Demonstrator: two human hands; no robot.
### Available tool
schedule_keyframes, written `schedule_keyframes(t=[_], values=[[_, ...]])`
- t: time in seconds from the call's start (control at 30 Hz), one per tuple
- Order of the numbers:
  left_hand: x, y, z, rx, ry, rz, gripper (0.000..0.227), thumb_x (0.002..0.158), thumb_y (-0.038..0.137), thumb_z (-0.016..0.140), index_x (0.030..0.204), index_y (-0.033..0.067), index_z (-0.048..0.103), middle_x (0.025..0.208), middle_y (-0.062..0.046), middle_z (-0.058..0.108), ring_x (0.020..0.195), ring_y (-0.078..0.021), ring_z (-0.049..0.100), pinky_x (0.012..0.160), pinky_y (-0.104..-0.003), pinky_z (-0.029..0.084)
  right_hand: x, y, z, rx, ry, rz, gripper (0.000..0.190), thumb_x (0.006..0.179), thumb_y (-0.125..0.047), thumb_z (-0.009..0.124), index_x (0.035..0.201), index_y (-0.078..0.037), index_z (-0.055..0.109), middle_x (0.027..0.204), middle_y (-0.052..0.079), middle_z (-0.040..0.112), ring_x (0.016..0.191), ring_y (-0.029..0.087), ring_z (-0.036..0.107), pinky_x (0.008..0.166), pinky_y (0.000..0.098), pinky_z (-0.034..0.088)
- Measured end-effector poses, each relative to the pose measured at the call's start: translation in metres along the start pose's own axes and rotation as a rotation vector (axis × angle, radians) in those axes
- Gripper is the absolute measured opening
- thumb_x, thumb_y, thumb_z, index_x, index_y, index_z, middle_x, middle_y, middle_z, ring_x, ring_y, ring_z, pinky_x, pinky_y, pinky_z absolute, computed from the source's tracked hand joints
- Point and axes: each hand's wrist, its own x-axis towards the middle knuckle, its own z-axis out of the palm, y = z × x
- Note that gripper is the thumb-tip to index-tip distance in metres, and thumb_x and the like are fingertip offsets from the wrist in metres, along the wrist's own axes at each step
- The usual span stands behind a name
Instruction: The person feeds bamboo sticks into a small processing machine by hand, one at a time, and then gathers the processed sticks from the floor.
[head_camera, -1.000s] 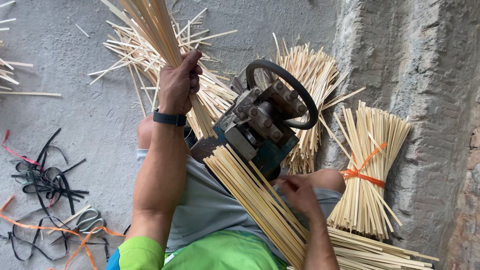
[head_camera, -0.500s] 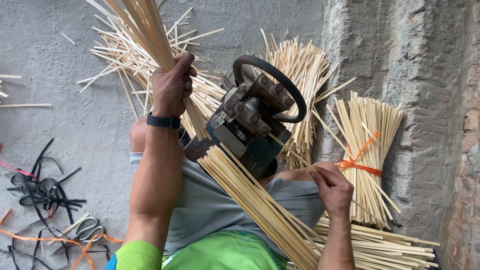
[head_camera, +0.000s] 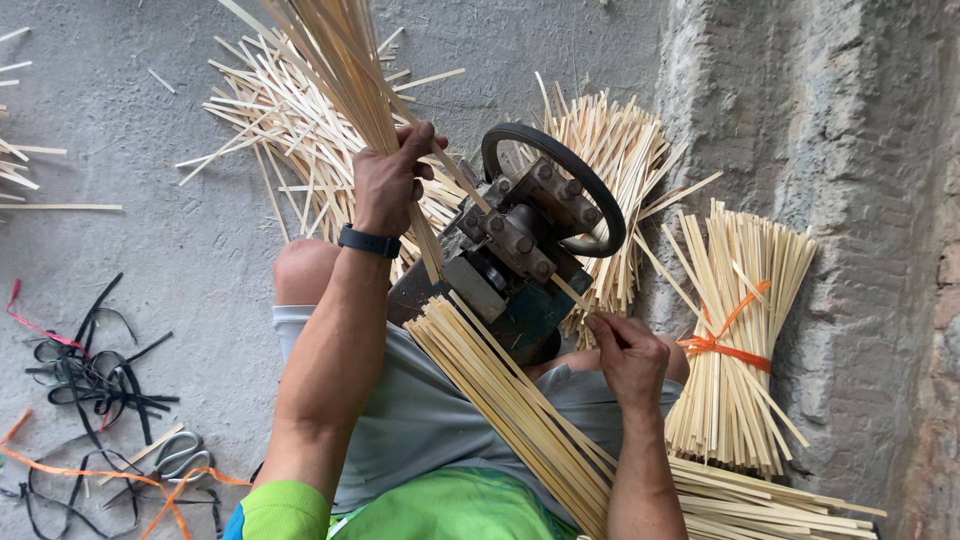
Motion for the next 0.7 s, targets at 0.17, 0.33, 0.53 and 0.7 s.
schedule_keyframes(t=[0.17, 0.33, 0.53, 0.7], values=[[0.016, 0.025, -0.002, 0.004, 0.038, 0.096, 0.029, 0.092, 0.03, 0.077, 0.102, 0.0024, 0.074, 0.088, -0.009, 0.079, 0.056, -0.0055, 0.061, 0.042, -0.018, 0.045, -0.008, -0.001, -0.006, -0.019, -0.012, 0.057, 0.021, 0.093, -0.024, 0.077, 0.101, -0.004, 0.08, 0.079, 0.009, 0.074, 0.066, 0.016, 0.07, 0.059, 0.029, 0.054], [-0.002, 0.091, -0.008, 0.0, 0.004, 0.34, 0.022, 0.1, 0.024, 0.075, 0.1, 0.002, 0.075, 0.085, -0.009, 0.078, 0.055, -0.005, 0.057, 0.044, -0.019, 0.043, -0.009, -0.014, -0.016, 0.057, -0.044, -0.111, 0.026, 0.096, -0.027, 0.073, 0.107, -0.004, 0.077, 0.096, 0.012, 0.076, 0.082, 0.018, 0.075, 0.069, 0.0291, 0.061], [-0.088, 0.079, 0.04, 0.062, -0.465, 0.212, 0.018, 0.092, -0.003, 0.065, 0.105, 0.004, 0.075, 0.095, -0.01, 0.078, 0.081, -0.0156, 0.078, 0.073, -0.03, 0.066, 0.016, -0.071, -0.021, 0.285, 0.011, -0.227, 0.042, 0.099, -0.034, 0.067, 0.129, -0.003, 0.069, 0.107, 0.011, 0.075, 0.097, 0.018, 0.073, 0.084, 0.0327, 0.064], [-0.157, 0.034, 0.096, 0.432, -0.71, 0.094, 0.021, 0.093, 0.006, 0.072, 0.114, 0.0059, 0.075, 0.083, -0.011, 0.078, 0.071, -0.0094, 0.066, 0.065, -0.027, 0.058, 0.038, -0.094, -0.016, 0.89, 0.033, -0.073, 0.035, 0.107, -0.027, 0.065, 0.13, -0.001, 0.065, 0.111, 0.012, 0.073, 0.103, 0.017, 0.07, 0.092, 0.0338, 0.059]])
